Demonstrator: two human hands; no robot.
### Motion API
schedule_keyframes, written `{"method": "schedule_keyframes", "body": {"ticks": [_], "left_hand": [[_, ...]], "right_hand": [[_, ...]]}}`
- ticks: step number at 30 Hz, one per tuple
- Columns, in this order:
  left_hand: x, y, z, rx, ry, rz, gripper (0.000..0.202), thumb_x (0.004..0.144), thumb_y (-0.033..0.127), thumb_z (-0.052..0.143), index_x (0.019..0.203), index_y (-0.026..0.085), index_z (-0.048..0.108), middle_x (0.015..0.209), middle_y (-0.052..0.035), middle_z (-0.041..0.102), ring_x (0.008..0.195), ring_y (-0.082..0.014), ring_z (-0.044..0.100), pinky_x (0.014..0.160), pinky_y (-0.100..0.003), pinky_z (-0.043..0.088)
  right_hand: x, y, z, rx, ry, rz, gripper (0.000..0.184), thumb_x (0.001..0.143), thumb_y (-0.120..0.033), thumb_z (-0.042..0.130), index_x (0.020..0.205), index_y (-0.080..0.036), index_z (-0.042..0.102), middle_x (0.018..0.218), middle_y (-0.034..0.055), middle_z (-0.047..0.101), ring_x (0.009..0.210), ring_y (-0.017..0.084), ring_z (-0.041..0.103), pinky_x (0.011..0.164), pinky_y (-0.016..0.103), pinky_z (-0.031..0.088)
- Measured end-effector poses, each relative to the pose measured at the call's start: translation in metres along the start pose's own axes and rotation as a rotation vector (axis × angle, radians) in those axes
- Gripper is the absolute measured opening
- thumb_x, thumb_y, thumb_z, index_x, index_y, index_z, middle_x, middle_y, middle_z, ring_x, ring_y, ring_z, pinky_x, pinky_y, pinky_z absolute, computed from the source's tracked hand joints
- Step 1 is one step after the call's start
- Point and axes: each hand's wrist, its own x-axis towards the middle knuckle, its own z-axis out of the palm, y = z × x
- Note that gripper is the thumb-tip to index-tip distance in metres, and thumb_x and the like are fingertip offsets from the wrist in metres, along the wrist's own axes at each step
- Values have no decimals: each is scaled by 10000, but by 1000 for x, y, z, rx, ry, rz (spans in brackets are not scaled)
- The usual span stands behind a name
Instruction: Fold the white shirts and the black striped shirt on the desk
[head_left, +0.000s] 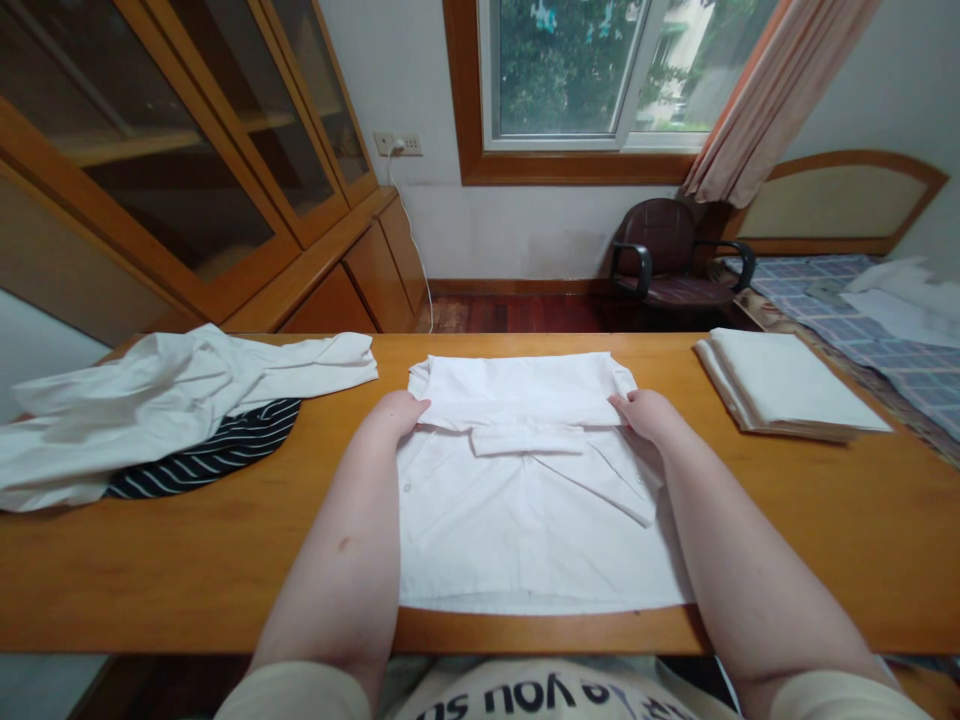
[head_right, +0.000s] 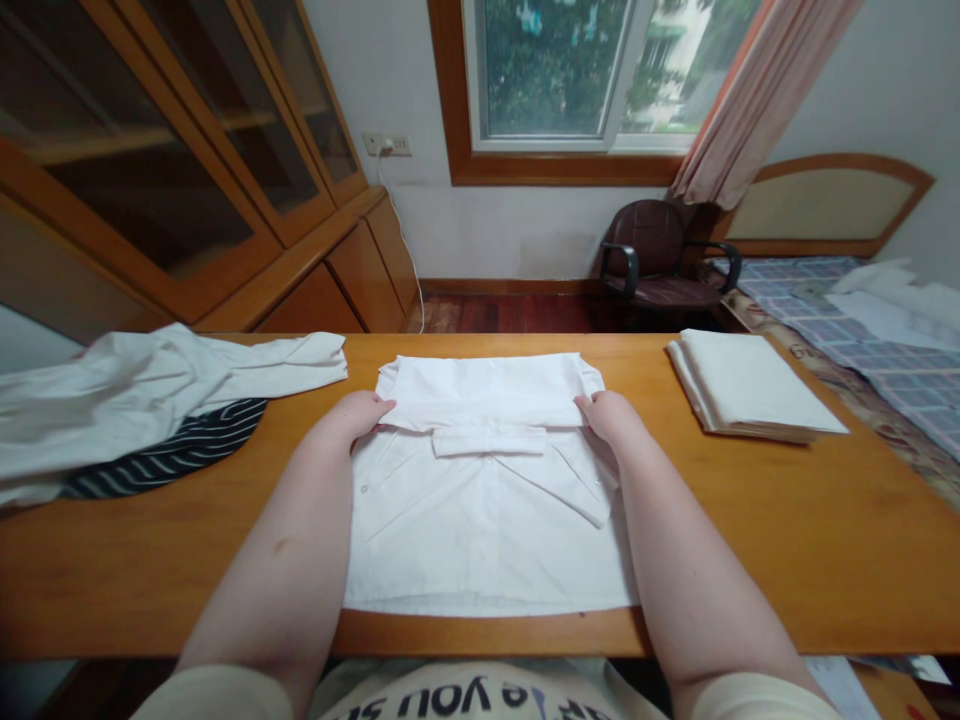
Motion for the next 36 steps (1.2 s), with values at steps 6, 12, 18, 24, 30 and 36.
{"method": "schedule_keyframes", "body": {"ticks": [6, 12, 18, 24, 30, 36], "left_hand": [[5, -4, 2, 55, 44, -36, 344, 769, 464, 506, 640, 189, 667, 698, -121, 692, 764, -279, 666, 681, -321, 472], [10, -2, 8, -52, 199, -2, 315, 750, 472, 543, 792, 192, 680, 860, -126, 707, 855, -295, 658, 733, -342, 482], [20, 9, 26, -364, 451, 122, 401, 828, 403, 501, 1136, 162, 588, 1082, -123, 672, 985, -237, 632, 856, -322, 475], [29, 12, 33, -544, 481, 235, 587, 778, 221, 567, 1344, 152, 428, 1301, -117, 558, 1200, -200, 521, 1015, -305, 398], [25, 10, 26, -506, 327, 343, 774, 673, 88, 524, 1415, 242, 364, 1400, -36, 474, 1250, -185, 477, 1027, -257, 391], [33, 10, 30, -409, 410, 250, 783, 675, 133, 546, 1426, 109, 325, 1462, -117, 374, 1330, -222, 373, 1103, -284, 302]], "right_hand": [[9, 7, 8, -70, 47, 42, 438, 833, -516, 448, 855, -155, 695, 911, 171, 691, 846, 281, 637, 670, 334, 436], [4, 2, 7, 8, 128, 37, 407, 822, -490, 488, 946, -146, 667, 928, 167, 688, 875, 285, 637, 690, 334, 441], [3, -6, 15, 217, 272, 4, 404, 840, -440, 492, 1051, -122, 621, 932, 171, 682, 870, 273, 632, 720, 331, 449], [15, -1, 27, 569, 339, -159, 653, 755, -360, 613, 1353, -168, 430, 1171, 129, 614, 946, 222, 600, 837, 328, 450], [16, 1, 23, 663, 217, -253, 468, 775, -356, 578, 1208, -179, 580, 1155, 92, 624, 963, 211, 579, 896, 345, 432], [18, 1, 21, 584, 226, -267, 418, 811, -316, 551, 1186, -136, 594, 1219, 110, 602, 1092, 215, 553, 970, 327, 381]]}}
